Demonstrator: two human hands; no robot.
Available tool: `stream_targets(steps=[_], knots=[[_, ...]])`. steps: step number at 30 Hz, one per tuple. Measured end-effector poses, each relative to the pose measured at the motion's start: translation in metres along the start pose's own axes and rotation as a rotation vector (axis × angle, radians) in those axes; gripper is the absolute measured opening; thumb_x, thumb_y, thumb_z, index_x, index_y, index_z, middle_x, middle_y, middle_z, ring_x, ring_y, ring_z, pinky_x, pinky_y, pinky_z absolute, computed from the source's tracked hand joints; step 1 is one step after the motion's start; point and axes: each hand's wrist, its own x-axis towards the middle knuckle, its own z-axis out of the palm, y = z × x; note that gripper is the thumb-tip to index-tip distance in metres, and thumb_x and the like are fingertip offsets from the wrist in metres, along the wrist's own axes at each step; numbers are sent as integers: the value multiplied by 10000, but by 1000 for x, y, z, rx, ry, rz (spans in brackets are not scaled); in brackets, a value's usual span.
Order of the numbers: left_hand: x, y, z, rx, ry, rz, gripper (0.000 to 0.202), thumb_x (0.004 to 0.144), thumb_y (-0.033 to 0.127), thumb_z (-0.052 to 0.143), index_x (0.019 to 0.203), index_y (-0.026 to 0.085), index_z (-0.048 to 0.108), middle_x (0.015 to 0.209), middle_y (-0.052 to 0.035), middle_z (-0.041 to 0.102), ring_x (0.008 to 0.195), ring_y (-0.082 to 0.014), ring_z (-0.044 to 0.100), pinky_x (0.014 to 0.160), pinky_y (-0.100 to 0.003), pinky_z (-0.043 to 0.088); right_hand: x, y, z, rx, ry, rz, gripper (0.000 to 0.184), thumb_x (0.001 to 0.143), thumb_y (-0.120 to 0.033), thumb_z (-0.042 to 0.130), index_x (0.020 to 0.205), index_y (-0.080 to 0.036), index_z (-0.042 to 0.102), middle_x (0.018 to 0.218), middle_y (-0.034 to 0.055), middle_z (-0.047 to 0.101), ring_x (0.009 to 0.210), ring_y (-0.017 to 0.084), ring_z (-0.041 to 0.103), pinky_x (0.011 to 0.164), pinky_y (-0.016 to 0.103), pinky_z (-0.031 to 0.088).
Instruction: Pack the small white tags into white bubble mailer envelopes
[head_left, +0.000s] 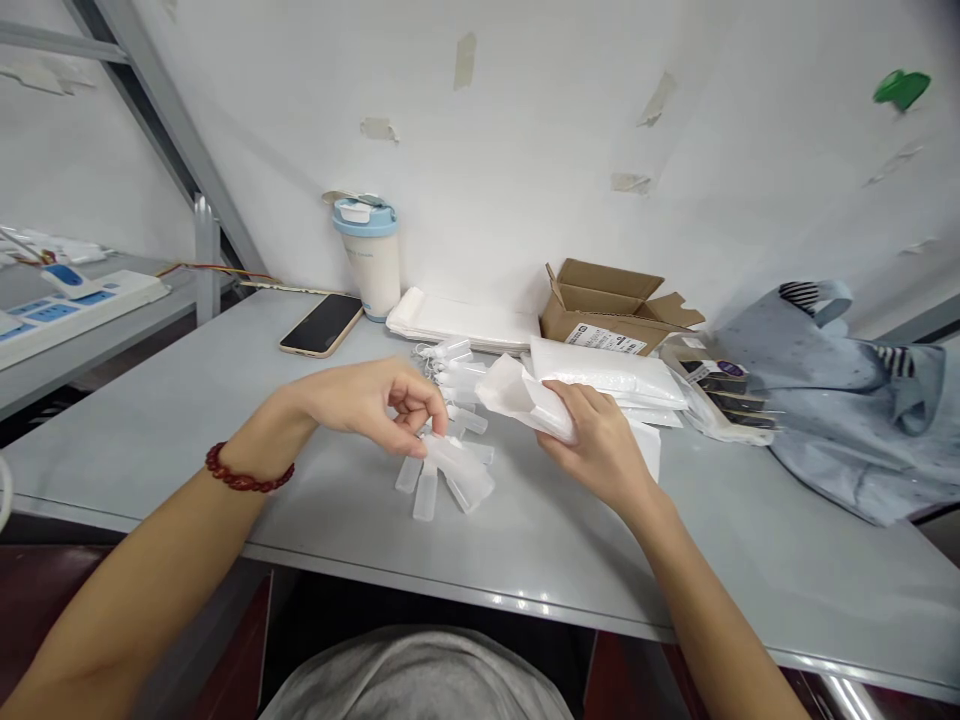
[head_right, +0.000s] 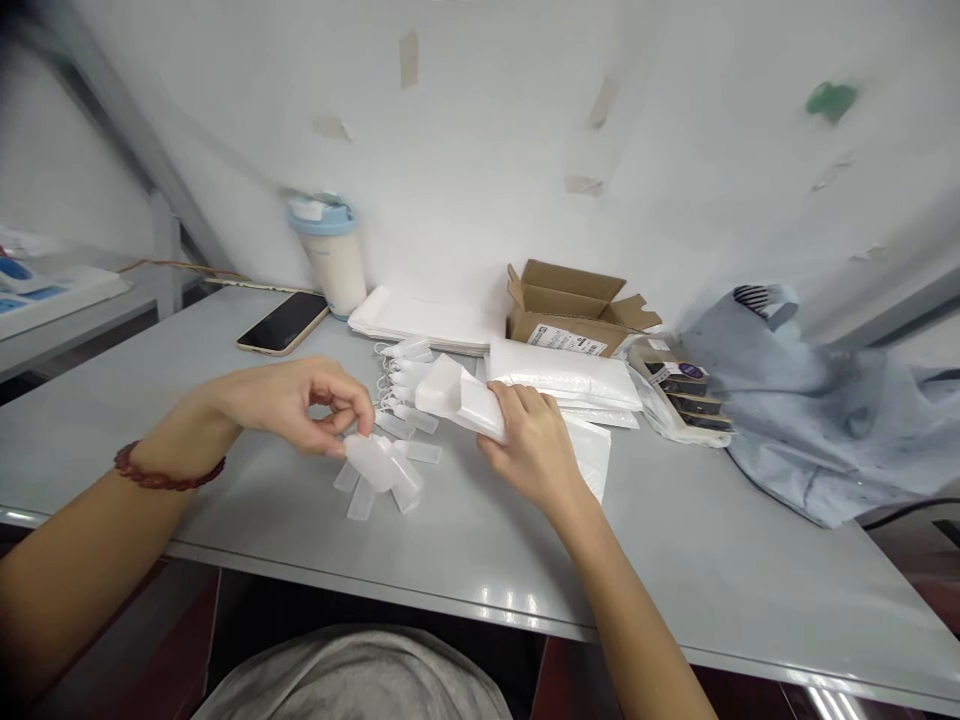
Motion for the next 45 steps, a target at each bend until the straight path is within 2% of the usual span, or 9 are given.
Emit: stream_targets(steps=[3,7,10,19,25,31,35,39,45], knots=[[-8,1,-7,-90,167,55,122,671,174,702,788,180,671,491,75,447,501,-77,434,606,-242,425,0,-2,1,0,-27,-12,418,744,-218,549,1160,-171,531,1035,115,659,940,288,605,786,406,451],[-13,1,-11,-187,417,70,89,654,157,692,732,167,648,501,72,386,483,-66,321,479,-230,279,-1,-4,1,-8,-50,-47,452,715,-200,560,1164,-145,534,1063,132,651,962,294,599,805,420,454],[-10,-2,-11,-190,491,41,76,683,173,681,750,166,644,503,75,377,491,-64,289,485,-236,256,-1,-5,2,-6,-59,-55,446,713,-197,550,1156,-152,538,1075,131,647,968,294,596,813,422,450],[9,-5,2,74,357,-54,171,737,293,664,844,162,642,532,80,368,505,-67,361,528,-214,363,-1,-8,2,12,-93,-61,463,703,-184,555,1163,-138,537,1065,125,649,993,290,587,842,419,435],[15,-2,14,244,370,-60,100,714,216,607,666,166,537,523,98,265,497,-63,372,694,-244,457,-1,-10,5,8,-137,-58,495,702,-181,557,1192,-127,519,1095,142,635,1019,303,572,852,437,428],[21,2,29,459,418,51,118,719,176,591,816,155,655,540,84,331,494,-65,332,517,-209,322,-1,-14,8,0,-187,-68,514,709,-192,564,1214,-115,506,1097,147,625,1022,313,562,851,443,430],[22,4,32,336,490,90,230,760,247,632,968,160,679,698,27,548,631,-94,496,569,-205,384,-1,-15,7,22,-188,-46,514,711,-196,567,1216,-126,505,1106,141,621,1030,313,558,853,439,433],[21,-2,22,215,614,-35,218,785,336,637,910,159,667,775,-10,637,701,-121,565,610,-221,431,0,-12,6,30,-158,-22,522,712,-209,576,1223,-133,501,1114,140,621,1035,317,557,852,437,435],[23,-2,22,-28,393,-158,196,791,327,617,764,143,680,632,2,618,540,-103,553,505,-208,436,-1,-12,7,10,-132,-15,520,723,-212,577,1229,-131,495,1113,138,622,1028,317,560,840,438,440]])
